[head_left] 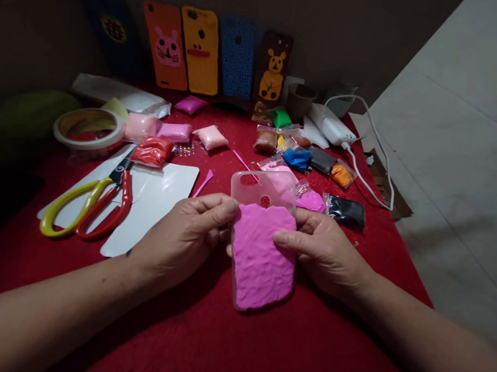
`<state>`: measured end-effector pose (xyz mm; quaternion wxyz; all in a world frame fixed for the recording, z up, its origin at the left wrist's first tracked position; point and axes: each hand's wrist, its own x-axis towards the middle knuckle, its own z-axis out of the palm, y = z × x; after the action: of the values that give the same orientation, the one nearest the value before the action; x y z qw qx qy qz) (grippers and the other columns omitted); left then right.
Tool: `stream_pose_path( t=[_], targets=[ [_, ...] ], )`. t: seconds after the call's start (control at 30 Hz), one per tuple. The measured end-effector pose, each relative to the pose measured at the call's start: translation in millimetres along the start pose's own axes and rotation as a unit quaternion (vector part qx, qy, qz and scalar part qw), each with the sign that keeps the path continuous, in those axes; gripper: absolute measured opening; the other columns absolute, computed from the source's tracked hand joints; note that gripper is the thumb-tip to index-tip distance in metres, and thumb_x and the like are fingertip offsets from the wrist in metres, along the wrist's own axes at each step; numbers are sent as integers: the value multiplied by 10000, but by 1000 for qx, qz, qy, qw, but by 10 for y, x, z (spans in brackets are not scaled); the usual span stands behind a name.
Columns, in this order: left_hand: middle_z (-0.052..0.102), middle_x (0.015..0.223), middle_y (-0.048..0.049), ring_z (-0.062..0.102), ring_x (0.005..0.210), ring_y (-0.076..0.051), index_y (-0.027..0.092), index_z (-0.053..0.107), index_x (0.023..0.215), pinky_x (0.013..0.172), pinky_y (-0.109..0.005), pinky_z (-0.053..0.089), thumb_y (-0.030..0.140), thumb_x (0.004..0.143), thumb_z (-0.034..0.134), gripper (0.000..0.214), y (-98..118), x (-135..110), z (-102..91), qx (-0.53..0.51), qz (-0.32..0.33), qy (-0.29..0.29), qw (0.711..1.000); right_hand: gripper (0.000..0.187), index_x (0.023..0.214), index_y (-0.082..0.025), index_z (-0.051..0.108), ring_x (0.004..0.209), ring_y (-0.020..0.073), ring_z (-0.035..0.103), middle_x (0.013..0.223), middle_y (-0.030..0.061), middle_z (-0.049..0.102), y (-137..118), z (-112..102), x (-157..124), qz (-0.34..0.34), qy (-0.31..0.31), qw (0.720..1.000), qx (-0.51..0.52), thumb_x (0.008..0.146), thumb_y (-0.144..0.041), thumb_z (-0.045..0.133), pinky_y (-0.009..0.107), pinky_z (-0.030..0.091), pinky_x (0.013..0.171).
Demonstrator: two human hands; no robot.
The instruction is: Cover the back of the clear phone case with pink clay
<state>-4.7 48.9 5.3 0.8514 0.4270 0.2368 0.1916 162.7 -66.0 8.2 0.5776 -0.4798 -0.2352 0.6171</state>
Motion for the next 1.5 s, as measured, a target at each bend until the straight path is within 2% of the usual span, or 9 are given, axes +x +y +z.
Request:
stream_pose_path(
  t=[0.13, 0.23, 0.4, 0.6, 0.67, 0.77, 1.03, 1.2, 1.5],
  targets=[
    [614, 630, -3, 551, 564, -99, 149, 643, 685, 575, -207, 491, 344, 864, 719, 276, -9, -11, -10, 10, -4, -9, 1000, 321, 800, -167, 714, 667, 150, 639, 782, 19, 730, -1, 45, 4, 15, 20, 999, 20, 559, -226, 917, 305, 504, 696],
    [615, 632, -3, 554, 562, -98, 149, 653, 697, 569, -207, 488, 357, 884, 694, 282, -14, -27, -7, 35, 5, -20, 999, 275, 726, -164, 673, 619, 132, 621, 719, 2, 704, 21, 78, 7, 10, 44, 998, 43, 604, -244, 906, 299, 502, 671],
    [628, 635, -11, 572, 567, -105, 150, 654, 698, 570, -212, 487, 345, 911, 655, 289, -15, -37, 3, 52, 2, -34, 998, 241, 754, -170, 703, 642, 150, 651, 734, 21, 726, 34, 106, 13, 8, 31, 997, 69, 643, -270, 892, 342, 534, 730],
    [608, 596, 10, 546, 533, -83, 147, 644, 645, 551, -183, 481, 298, 858, 730, 275, 3, -19, 22, -4, 8, -12, 1000, 312, 738, -168, 716, 664, 161, 643, 739, 34, 717, -32, 75, 11, 8, 2, 998, 61, 609, -377, 910, 346, 513, 758],
    [608, 594, 11, 539, 530, -83, 145, 641, 638, 549, -184, 484, 285, 841, 749, 269, 16, -8, 34, -20, 8, 0, 1000, 321, 767, -163, 732, 687, 166, 650, 754, 38, 721, -47, 54, 6, 12, -10, 998, 57, 578, -338, 923, 347, 508, 779],
    [613, 598, 6, 534, 530, -89, 140, 646, 652, 548, -195, 488, 296, 823, 766, 261, 31, 1, 44, -22, 10, 8, 1000, 309, 744, -158, 726, 646, 132, 620, 733, 12, 706, -41, 26, 6, 23, 9, 999, 46, 530, -235, 936, 295, 490, 703],
    [612, 602, -5, 543, 547, -100, 143, 639, 634, 558, -205, 495, 325, 831, 754, 292, 24, -14, 16, 10, 7, -1, 1000, 273, 655, -155, 684, 581, 90, 564, 653, -21, 655, 0, 11, 7, 23, 33, 999, 35, 589, -267, 924, 242, 446, 609],
    [611, 600, 3, 541, 538, -94, 145, 643, 647, 551, -197, 488, 331, 811, 774, 280, 31, -12, 21, 4, 8, 10, 1000, 289, 724, -161, 723, 627, 98, 586, 721, -9, 682, -13, 13, -6, 7, 10, 999, 40, 571, -281, 937, 240, 452, 633],
    [600, 594, 9, 558, 541, -102, 157, 649, 648, 559, -206, 498, 349, 858, 727, 295, 11, -13, 4, 29, 17, -20, 999, 283, 698, -168, 713, 602, 92, 554, 698, -8, 660, 38, -20, 14, -13, 31, 999, 17, 662, -381, 896, 234, 434, 599]
  ],
)
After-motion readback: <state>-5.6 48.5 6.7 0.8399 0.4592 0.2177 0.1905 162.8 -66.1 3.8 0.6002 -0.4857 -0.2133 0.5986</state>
